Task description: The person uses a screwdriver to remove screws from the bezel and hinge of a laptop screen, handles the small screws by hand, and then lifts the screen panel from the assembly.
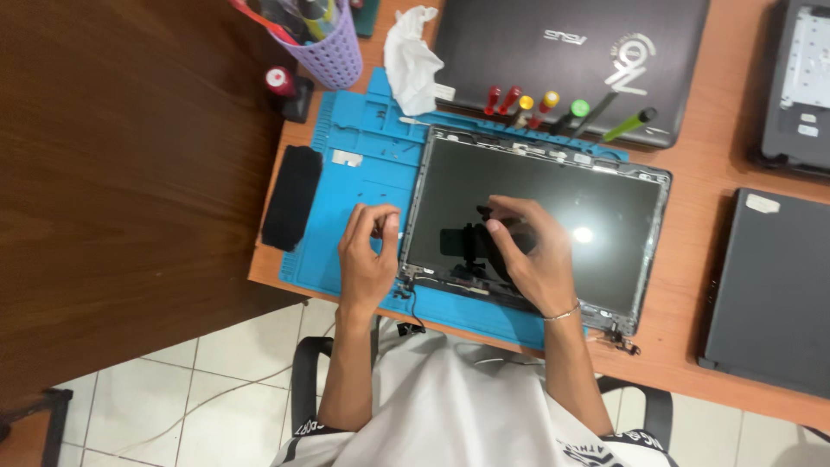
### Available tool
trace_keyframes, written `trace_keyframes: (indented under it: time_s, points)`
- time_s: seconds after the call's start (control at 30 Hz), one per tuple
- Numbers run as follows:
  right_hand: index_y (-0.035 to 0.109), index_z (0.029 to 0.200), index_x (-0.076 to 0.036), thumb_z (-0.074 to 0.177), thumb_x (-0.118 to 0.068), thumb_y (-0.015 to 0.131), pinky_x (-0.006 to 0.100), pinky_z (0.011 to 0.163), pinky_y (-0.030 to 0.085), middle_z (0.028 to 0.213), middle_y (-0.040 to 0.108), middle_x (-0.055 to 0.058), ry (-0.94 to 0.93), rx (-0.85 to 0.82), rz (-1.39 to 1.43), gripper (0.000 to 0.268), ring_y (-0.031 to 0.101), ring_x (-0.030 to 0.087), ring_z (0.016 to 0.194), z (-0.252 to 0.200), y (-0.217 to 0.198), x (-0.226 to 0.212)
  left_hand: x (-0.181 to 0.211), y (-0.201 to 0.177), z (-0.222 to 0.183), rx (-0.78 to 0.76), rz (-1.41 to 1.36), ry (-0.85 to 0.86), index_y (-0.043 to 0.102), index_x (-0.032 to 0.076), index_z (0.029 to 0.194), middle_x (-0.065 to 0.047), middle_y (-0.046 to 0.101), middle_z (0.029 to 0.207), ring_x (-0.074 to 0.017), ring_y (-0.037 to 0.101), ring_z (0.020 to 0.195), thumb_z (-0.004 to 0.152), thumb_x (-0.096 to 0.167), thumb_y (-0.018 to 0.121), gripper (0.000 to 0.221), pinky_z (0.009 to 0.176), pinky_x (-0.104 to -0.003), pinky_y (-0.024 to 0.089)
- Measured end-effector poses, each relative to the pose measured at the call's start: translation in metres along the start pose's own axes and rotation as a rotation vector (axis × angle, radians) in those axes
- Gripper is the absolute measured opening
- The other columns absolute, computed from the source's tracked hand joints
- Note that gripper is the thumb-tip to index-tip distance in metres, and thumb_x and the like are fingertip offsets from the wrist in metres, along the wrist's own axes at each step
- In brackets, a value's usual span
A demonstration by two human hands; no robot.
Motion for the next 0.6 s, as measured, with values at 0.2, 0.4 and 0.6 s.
trace_keyframes:
  time_s: [0.2,0.4,0.6]
  points:
    - [0.067,0.125,-0.002,0.093,-0.009,0.073,0.033,0.085,0.061,0.124,0.071,0.014,-0.061,-0.066,-0.049,0.034,0.072,0.025,0.108,0.025,0.023,-0.031,-0.010,-0.031,0.016,0.052,0.042,0.007,0.064,0.000,0.098,-0.008,0.058,0.085,-0.0193,0.056,0.075,0.105,0.016,0.061,0.017,0.072,-0.033,0.051]
    - [0.066,0.128,-0.004,0.092,-0.010,0.074,0.035,0.087,0.061,0.123,0.069,0.014,-0.062,-0.101,-0.095,0.037,0.070,0.026,0.110,0.047,0.042,-0.039,-0.023,-0.033,0.034,-0.015,0.059,-0.110,0.068,0.005,0.114,-0.009,0.060,0.093,-0.0189,0.061,0.082,0.103,0.015,0.063,0.016,0.076,-0.033,0.055]
    - [0.065,0.129,-0.005,0.090,-0.010,0.075,0.036,0.087,0.060,0.124,0.068,0.013,-0.040,-0.100,-0.148,0.040,0.070,0.027,0.108,0.062,0.047,-0.030,-0.001,-0.010,0.083,-0.102,0.172,0.131,0.066,0.006,0.118,-0.008,0.068,0.108,-0.0272,0.064,0.096,0.096,0.015,0.068,0.024,0.086,-0.041,0.053]
Point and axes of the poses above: each hand's wrist, its own z-axis towards the middle knuckle, its own y-axis out of the palm, x = y × z, the point moved 9 cm from there along z, towards the middle knuckle
